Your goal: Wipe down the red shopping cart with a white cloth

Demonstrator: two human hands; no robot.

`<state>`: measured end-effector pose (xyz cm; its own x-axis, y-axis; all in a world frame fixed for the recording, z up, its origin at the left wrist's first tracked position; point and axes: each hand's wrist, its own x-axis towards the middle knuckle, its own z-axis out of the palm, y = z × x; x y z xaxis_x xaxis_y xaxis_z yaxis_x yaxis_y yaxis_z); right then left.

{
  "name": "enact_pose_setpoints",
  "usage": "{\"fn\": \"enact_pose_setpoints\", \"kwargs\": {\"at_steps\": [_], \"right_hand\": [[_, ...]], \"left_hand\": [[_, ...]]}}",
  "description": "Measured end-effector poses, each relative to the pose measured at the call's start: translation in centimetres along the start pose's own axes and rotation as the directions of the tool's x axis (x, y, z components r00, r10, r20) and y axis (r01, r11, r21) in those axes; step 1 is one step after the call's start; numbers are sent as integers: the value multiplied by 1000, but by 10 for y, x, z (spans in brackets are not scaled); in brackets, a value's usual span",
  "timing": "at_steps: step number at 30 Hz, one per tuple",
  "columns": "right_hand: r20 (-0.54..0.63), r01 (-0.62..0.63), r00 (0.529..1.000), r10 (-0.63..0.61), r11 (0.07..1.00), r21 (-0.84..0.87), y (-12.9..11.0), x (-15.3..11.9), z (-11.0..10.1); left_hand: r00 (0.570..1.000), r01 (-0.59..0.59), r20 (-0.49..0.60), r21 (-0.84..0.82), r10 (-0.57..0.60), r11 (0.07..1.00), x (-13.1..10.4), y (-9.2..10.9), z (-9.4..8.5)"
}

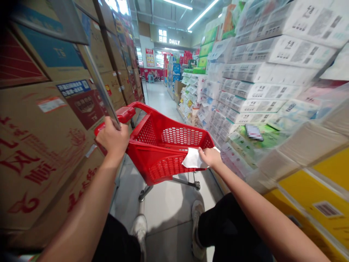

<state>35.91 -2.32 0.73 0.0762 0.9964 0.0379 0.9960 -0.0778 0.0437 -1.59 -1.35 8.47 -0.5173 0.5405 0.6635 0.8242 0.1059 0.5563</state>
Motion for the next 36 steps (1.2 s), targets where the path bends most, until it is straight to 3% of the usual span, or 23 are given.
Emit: {"fn": "enact_pose_setpoints", "kwargs": {"at_steps": [2,4,7,11,13,15,18,24,28,31,34,36], "right_hand": [[-20,-49,999,49,999,4,0,-1,1],[-45,-46,998,46,999,14,-20,-4,-3],[-92,104,991,-97,992,69,-82,-11,-16],[-226,375,918,-327,900,223,-179,-20,-42],[-245,402,906,-344,881,249,-208,-22,-50],[-248,433,893,-374,864,255,-215,-21,-52],[-191,430,899,-393,876,219,-185,-16,-42],[-31,200,979,-200,980,12,-54,-6,-11],[2,208,978,-208,978,11,11,-10,-1],[-34,246,969,-244,968,51,23,-14,3],[-28,191,981,-190,981,44,13,-16,4],[-26,139,990,-139,990,29,4,-18,3]], "left_hand": [[1000,11,-8,0,-11,1000,-3,2,1],[1000,17,-23,1,-17,1000,-6,4,2],[999,16,-51,6,-16,1000,-12,9,3],[998,-3,-65,12,4,1000,-15,13,4],[998,-11,-63,14,12,1000,-12,11,3],[999,-17,-51,14,17,1000,-8,6,3],[999,-34,-26,-1,34,999,0,-3,4],[999,-49,-19,-34,48,998,14,-17,12],[998,-59,-32,-116,56,991,16,-15,18],[994,-77,-85,-162,64,984,9,-9,21],[989,-115,-115,-203,93,972,-9,-3,25],[989,-144,-76,-255,129,956,-25,0,29]]}}
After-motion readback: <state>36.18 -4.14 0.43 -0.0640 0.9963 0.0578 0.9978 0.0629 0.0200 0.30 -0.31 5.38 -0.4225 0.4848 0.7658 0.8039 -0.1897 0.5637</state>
